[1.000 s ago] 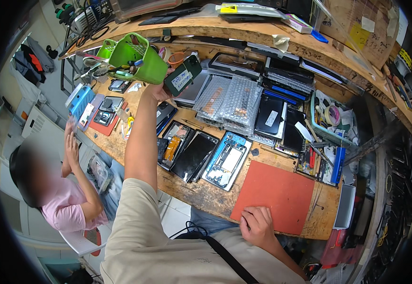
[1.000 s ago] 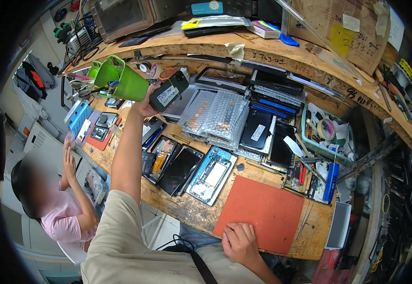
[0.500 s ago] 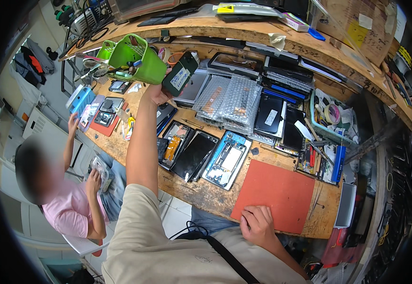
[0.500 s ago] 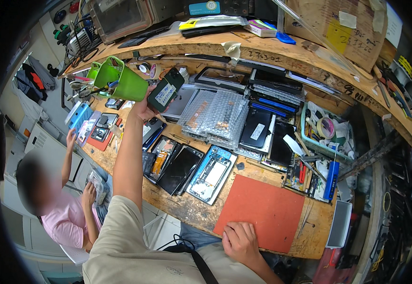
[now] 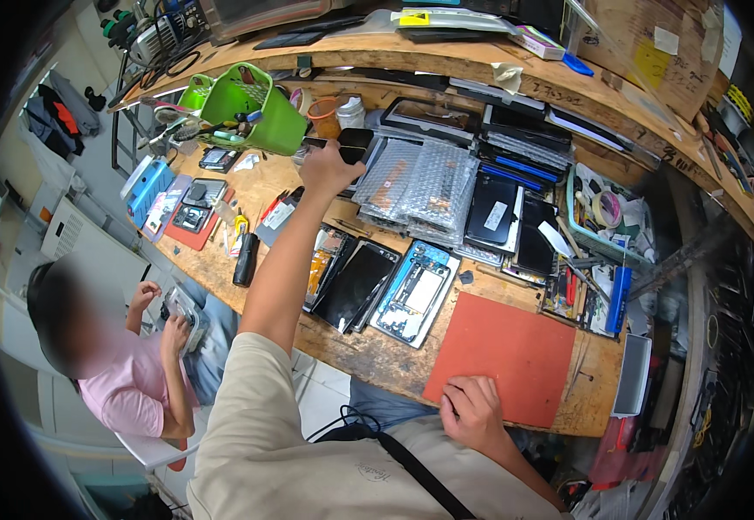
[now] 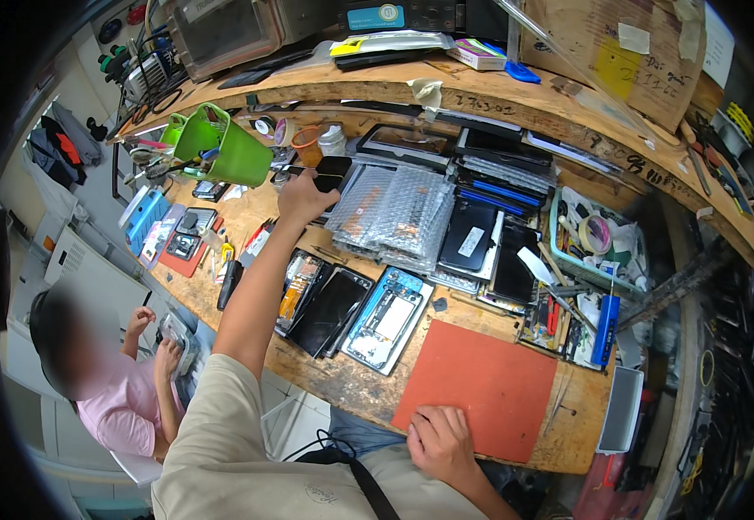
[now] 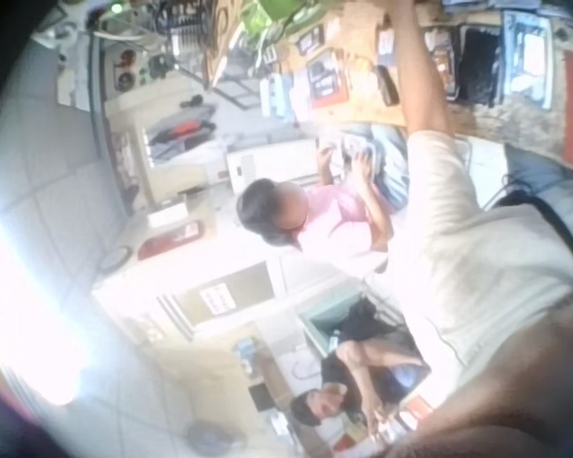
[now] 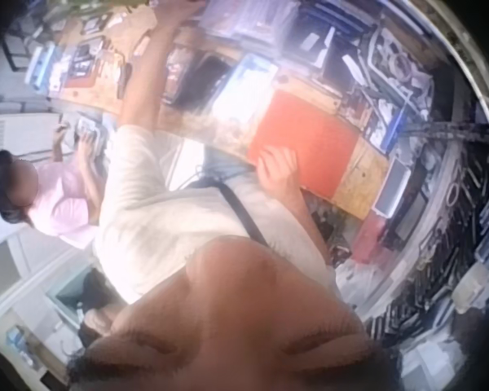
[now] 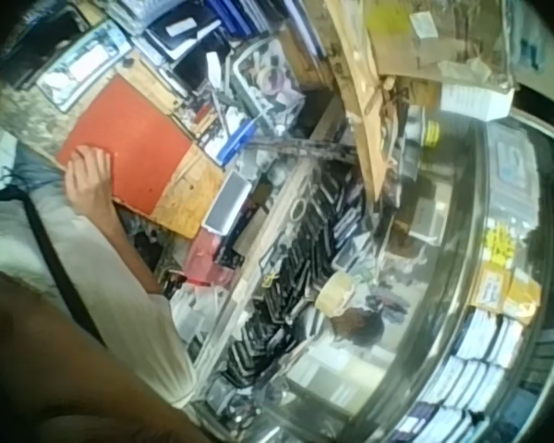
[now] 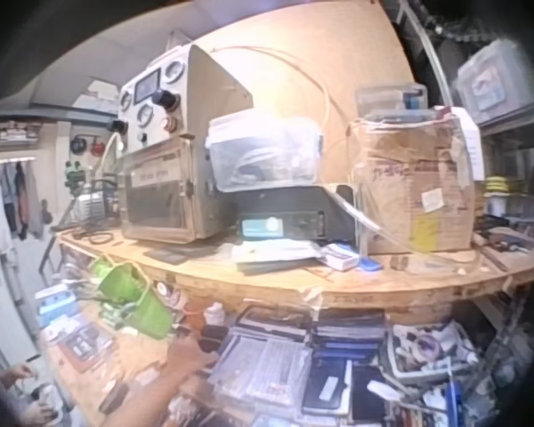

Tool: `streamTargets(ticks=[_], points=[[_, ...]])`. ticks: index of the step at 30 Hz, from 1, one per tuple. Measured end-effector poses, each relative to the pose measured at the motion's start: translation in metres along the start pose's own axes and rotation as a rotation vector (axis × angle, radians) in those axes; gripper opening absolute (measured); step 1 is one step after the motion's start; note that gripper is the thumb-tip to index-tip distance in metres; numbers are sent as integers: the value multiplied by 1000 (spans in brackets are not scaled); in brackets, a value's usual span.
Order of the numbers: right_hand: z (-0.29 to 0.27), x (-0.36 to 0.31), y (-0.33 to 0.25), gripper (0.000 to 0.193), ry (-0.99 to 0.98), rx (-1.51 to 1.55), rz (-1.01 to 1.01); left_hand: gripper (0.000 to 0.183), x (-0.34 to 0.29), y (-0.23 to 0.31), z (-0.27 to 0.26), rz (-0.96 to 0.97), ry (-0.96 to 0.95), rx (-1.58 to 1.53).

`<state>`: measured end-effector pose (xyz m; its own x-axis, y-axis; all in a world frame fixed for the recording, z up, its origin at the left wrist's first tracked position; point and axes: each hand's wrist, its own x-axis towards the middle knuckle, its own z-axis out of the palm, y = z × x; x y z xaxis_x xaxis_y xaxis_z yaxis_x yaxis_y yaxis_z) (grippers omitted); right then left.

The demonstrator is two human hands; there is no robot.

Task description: The person unpacks a smartphone battery from bubble wrap, inspects it, and places it on a cluttered workbench. The person then picks up a disassembled smartphone, inspects its internal components, and moves to a different area to connect a cable to a device.

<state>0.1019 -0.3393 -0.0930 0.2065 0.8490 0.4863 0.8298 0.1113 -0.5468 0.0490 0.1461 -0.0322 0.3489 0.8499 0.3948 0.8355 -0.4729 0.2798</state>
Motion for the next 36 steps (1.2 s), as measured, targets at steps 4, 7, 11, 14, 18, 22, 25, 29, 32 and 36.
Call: streamTargets(ticks=[4,7,11,14,18,22,25,29,32,36], points=[[0,1,0,19,11,18,5,68,3,5,7,-32,-96,45],[0,1,0,19,5,25,10,66,5,-2,11,5,-99,22],[0,2,-1,19,1,16,10,65,11,-5,7,-17,-218,43],[2,1,0,20,1,4,8,65,20,9,7,-82,-201,103],[1,2,1,20,0,2,-3,65,34,14,21,51,-205,130],[-1,2,2,20,-7,27,-8,66,63,0,30,-51,-438,75],[-3,1,2,20,-19,35,14,67,62,19,21,-79,-429,97],[-3,2,1,20,-27,29,-5,74,59,23,23,-200,-397,123],[-3,2,1,20,-32,25,1,68,54,35,22,-251,-317,177],[1,1,2,19,-4,21,3,74,53,40,19,-283,-342,169]])
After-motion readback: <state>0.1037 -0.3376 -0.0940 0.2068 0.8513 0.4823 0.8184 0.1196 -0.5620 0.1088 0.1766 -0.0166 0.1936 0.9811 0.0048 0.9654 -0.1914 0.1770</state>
